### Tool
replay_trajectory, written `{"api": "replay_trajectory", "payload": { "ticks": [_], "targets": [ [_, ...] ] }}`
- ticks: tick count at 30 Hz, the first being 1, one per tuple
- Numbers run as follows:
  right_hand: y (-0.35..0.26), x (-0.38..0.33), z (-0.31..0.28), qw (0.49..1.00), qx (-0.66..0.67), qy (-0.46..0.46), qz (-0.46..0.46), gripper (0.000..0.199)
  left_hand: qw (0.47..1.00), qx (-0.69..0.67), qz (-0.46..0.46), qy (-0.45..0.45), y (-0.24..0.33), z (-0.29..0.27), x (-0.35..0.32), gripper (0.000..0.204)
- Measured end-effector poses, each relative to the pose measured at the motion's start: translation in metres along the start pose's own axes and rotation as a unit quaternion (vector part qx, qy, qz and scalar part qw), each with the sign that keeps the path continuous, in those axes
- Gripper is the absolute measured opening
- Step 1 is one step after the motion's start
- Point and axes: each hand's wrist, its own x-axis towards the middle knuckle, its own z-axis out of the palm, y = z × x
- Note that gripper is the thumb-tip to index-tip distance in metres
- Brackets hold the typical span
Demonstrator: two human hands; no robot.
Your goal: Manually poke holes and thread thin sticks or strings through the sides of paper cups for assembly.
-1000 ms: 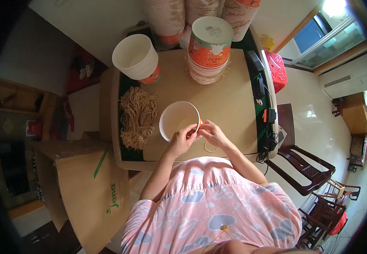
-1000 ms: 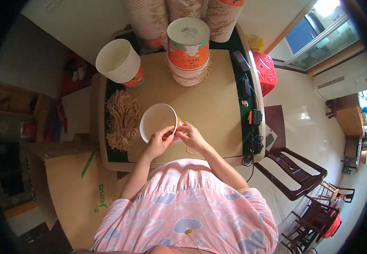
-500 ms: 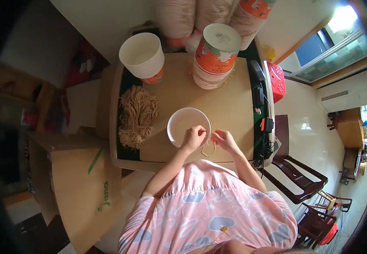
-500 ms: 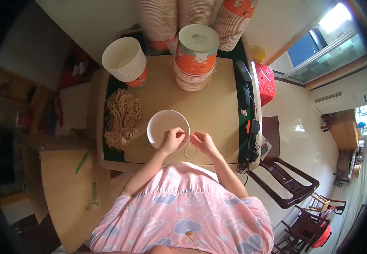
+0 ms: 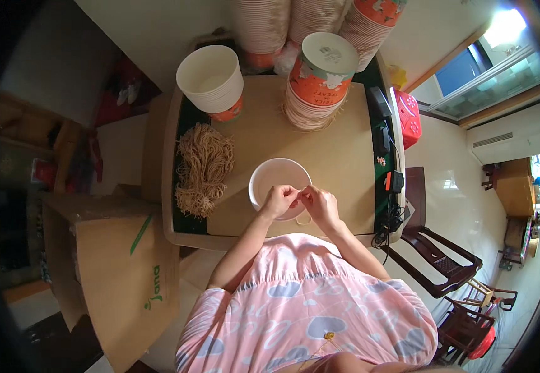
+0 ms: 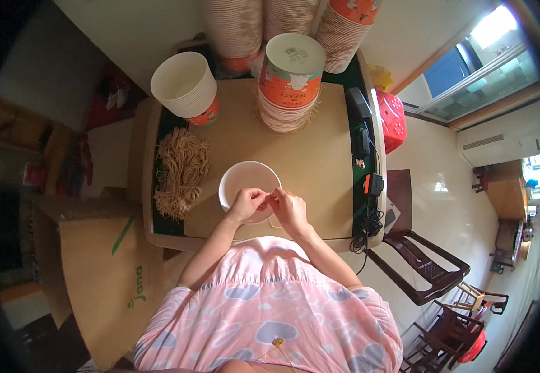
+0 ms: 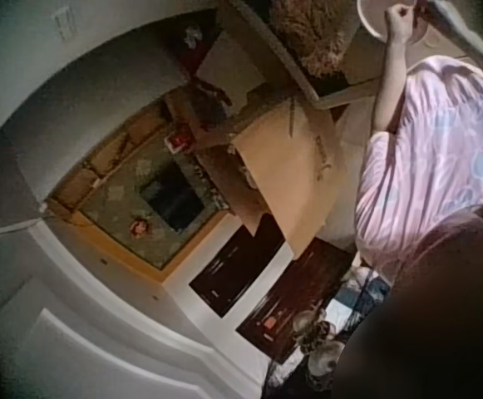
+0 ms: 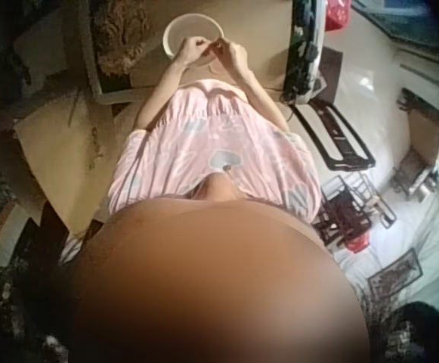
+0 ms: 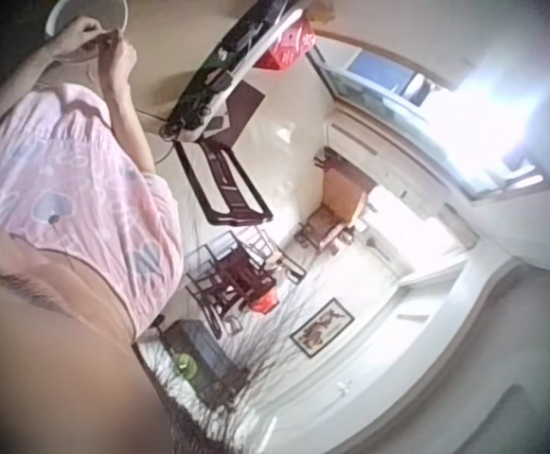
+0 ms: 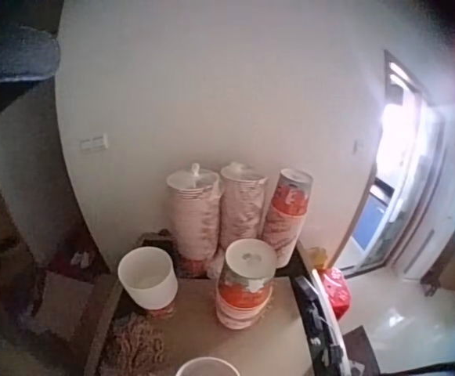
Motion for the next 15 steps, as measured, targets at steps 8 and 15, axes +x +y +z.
{"api": "replay_trajectory", "payload": {
  "ticks": [8,15],
  "targets": [
    [-0.001,-0.004,0.002,1.000,0.006,0.006,0.003,0.006,1.000,-0.016,-0.014,0.024,-0.008,0.007,0.006,0.008],
    [0.004,-0.007,0.004,0.998,0.052,0.019,-0.014,0.009,0.971,-0.197,-0.133,-0.004,-0.005,0.005,0.014,0.012]
  ]
}}
